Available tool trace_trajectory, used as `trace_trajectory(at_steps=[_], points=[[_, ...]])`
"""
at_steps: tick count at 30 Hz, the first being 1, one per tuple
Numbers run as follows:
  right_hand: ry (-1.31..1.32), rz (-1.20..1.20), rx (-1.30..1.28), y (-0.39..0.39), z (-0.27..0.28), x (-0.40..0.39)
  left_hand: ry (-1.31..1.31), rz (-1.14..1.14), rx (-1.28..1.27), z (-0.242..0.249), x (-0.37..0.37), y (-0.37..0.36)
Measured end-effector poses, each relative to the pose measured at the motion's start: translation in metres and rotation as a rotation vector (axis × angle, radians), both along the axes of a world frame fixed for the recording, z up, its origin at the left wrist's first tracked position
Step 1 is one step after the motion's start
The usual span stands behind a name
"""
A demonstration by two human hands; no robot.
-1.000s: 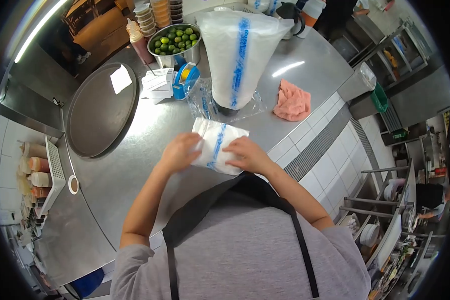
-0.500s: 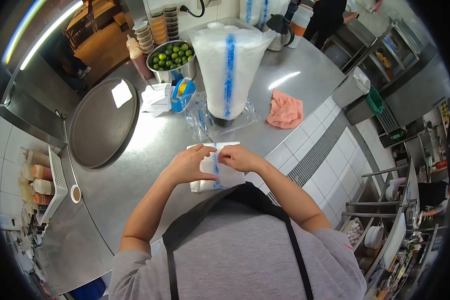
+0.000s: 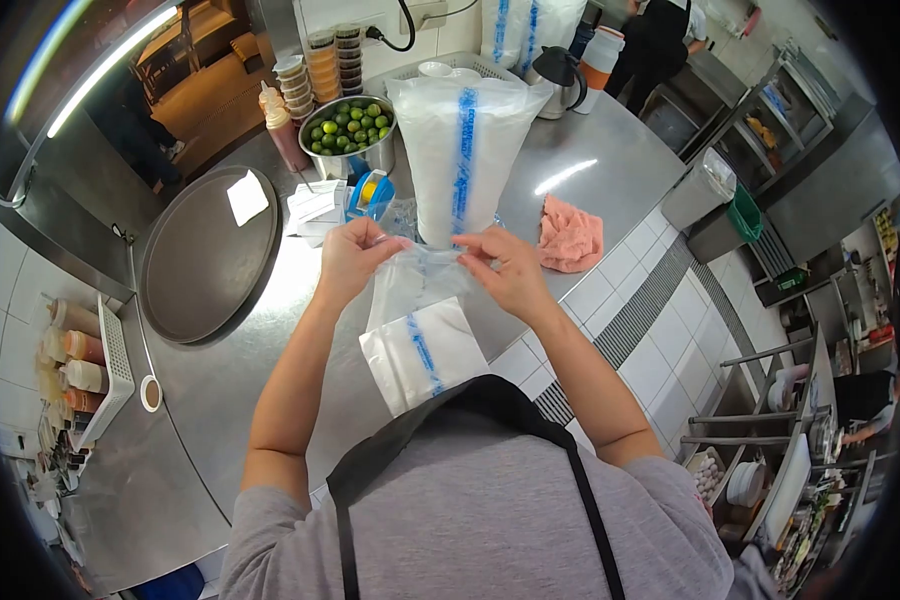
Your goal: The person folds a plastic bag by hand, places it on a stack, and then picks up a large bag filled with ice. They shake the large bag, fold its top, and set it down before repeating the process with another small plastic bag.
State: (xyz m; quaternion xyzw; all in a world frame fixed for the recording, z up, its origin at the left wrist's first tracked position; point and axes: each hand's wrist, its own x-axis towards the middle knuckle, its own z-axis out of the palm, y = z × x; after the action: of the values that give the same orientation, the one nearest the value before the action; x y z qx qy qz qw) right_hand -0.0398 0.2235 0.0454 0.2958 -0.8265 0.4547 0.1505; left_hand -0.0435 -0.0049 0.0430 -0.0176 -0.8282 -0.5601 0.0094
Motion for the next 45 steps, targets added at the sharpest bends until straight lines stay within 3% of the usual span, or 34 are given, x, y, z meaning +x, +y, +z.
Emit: trace_trajectory(at_steps=[2,4,6,8,9,10,12,13,15,17,19,20,22,23,24,26,28,29,31,33,34,35,37,38,40,42,45], points=[[-0.397,-0.017,-0.157,0.000,0.009,0.004,0.031,-0.009,-0.073,0.003,-0.005,0.003],[-0.423,-0.009,-0.129,0.002,0.020,0.007,0.457,-0.136,0.281,0.011,-0.006,0.013],[-0.444,0.000,-0.101,0.002,0.028,0.009,0.474,-0.187,0.392,0.032,-0.001,0.017],[0.045,0.320,-0.243,-0.002,0.037,0.008,0.213,-0.313,0.463,0.047,0.001,0.012],[0.024,0.466,-0.368,-0.005,0.046,0.010,0.165,-0.346,0.453,0.049,-0.002,0.014],[0.043,0.463,-0.367,-0.003,0.053,0.012,0.230,-0.392,0.285,0.041,-0.011,0.011],[-0.330,0.791,-0.694,-0.001,0.061,0.017,0.182,-0.568,0.359,0.045,-0.011,0.020],[-0.376,0.866,-0.784,0.000,0.060,0.015,0.194,-0.579,0.349,0.046,-0.010,0.028],[-0.477,0.895,-0.782,0.012,0.050,0.010,0.323,-0.636,0.910,0.060,0.003,0.047],[-0.584,0.925,-0.773,0.018,0.040,0.008,0.284,-0.780,0.964,0.069,0.010,0.040],[-0.613,0.678,-0.736,0.021,0.033,0.009,0.247,-0.959,0.948,0.072,0.012,0.039],[-0.605,0.680,-0.734,0.024,0.039,0.008,0.253,-0.963,0.944,0.074,0.009,0.037],[-0.499,0.793,-1.021,0.034,0.057,0.006,0.090,-0.661,0.492,0.075,0.004,0.030],[-0.467,0.946,-1.041,0.039,0.069,-0.001,0.174,-0.589,0.476,0.072,-0.001,0.033],[-0.460,0.949,-1.042,0.048,0.076,-0.006,0.179,-0.591,0.471,0.077,-0.003,0.032],[-0.554,0.571,-0.767,0.062,0.089,-0.015,0.338,-0.502,0.409,0.095,-0.008,0.032],[-0.455,0.222,-0.672,0.056,0.111,-0.034,0.291,-0.150,0.159,0.130,-0.012,0.038],[-0.410,0.142,-0.658,0.053,0.122,-0.047,0.329,0.005,0.044,0.142,-0.019,0.048],[-0.366,0.066,-0.638,0.046,0.142,-0.069,0.694,0.127,-0.097,0.139,-0.054,0.053],[-0.363,-0.167,-0.430,0.040,0.159,-0.087,0.651,0.187,-0.169,0.133,-0.082,0.051],[-0.369,-0.167,-0.430,0.041,0.156,-0.098,0.603,0.240,-0.242,0.127,-0.092,0.048],[-0.585,-0.037,-0.464,0.039,0.153,-0.105,0.597,0.238,-0.244,0.123,-0.096,0.044],[-0.909,0.148,-0.612,0.040,0.138,-0.110,0.074,0.014,0.387,0.110,-0.104,0.034],[-0.928,0.144,-0.610,0.039,0.131,-0.109,0.056,0.020,0.389,0.100,-0.110,0.032],[-1.092,0.219,-0.787,0.034,0.118,-0.109,-0.279,-0.107,0.947,0.078,-0.126,0.025],[-1.161,0.268,-0.858,0.036,0.098,-0.123,-0.335,-0.195,1.072,0.077,-0.114,0.024],[-1.219,0.234,-0.953,0.030,0.079,-0.125,-0.254,0.236,1.085,0.139,-0.033,0.067]])
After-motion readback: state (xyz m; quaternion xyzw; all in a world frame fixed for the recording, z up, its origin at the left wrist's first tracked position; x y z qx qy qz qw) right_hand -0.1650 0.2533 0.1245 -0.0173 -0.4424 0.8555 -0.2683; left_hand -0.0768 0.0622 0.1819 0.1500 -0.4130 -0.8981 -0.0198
